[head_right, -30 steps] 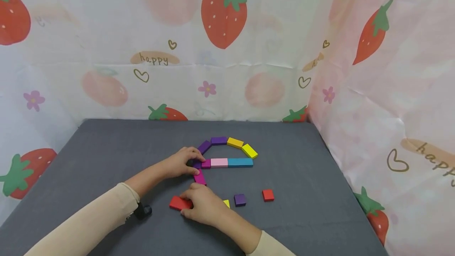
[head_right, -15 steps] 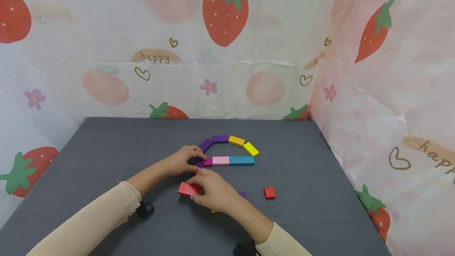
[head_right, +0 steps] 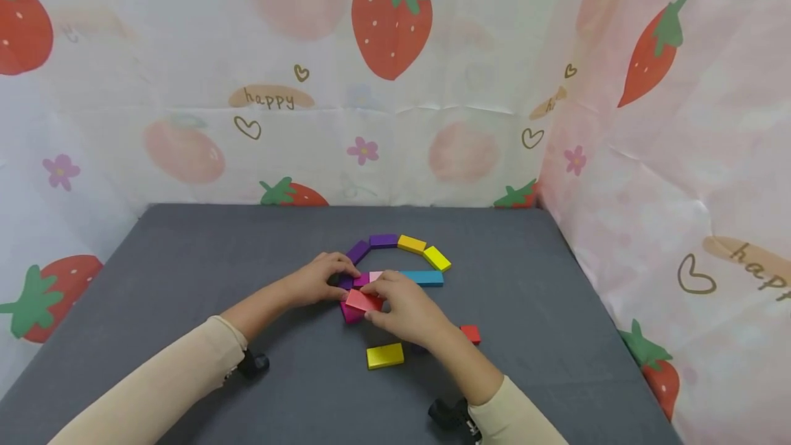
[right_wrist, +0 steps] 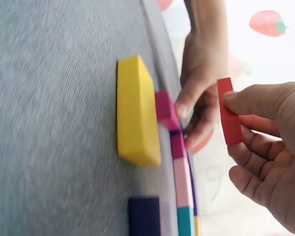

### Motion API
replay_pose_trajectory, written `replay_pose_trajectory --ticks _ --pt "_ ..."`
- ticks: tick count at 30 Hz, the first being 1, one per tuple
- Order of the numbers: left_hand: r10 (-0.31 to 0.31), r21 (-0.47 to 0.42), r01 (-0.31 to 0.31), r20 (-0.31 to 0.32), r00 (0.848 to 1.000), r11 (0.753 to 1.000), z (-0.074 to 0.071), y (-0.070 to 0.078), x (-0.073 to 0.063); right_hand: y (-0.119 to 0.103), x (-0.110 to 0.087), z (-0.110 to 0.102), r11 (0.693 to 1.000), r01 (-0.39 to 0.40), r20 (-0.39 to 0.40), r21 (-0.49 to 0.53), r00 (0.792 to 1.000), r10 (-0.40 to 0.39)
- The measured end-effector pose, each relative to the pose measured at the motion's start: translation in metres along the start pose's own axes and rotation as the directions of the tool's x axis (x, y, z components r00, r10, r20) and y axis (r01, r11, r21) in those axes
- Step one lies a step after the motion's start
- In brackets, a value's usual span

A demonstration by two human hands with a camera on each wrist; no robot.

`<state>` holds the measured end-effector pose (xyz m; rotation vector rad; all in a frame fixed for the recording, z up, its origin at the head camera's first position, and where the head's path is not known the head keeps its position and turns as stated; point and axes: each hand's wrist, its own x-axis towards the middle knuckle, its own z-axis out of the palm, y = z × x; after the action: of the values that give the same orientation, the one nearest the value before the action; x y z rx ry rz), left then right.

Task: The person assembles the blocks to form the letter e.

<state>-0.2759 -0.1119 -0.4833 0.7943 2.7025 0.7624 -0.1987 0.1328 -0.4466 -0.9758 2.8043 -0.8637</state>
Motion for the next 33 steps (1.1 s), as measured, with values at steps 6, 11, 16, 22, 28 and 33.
replay_pose_trajectory --ticks 6,11,16,22,28,33 --pt "0.002 -0.011 -0.002 0.008 1.000 1.000 -0.002 0.000 0.000 0.013 -0.003 0.001 0.999 -0.049 0.004 0.014 0.999 0.049" --pt "0.003 -0.015 -0.003 0.007 1.000 1.000 -0.003 0.001 -0.001 0.022 -0.006 0.006 0.997 -0.077 0.038 -0.012 0.996 0.077" --pt "-0.009 -0.017 0.009 0.011 1.000 1.000 -0.004 0.003 -0.002 0.030 -0.009 0.011 0.996 -0.091 0.088 -0.013 0.992 0.092" --pt "-0.013 0.003 0.013 0.012 1.000 1.000 -0.004 0.004 -0.001 0.035 -0.010 0.014 0.996 -0.089 0.146 0.012 0.985 0.087" --pt "-0.015 0.004 0.015 0.008 1.000 1.000 -0.003 0.003 -0.001 0.038 -0.008 0.017 0.995 -0.099 0.182 0.021 0.979 0.094" --pt "-0.015 -0.001 0.015 0.005 1.000 1.000 -0.002 0.002 -0.001 0.037 -0.008 0.018 0.994 -0.099 0.196 0.047 0.977 0.088"
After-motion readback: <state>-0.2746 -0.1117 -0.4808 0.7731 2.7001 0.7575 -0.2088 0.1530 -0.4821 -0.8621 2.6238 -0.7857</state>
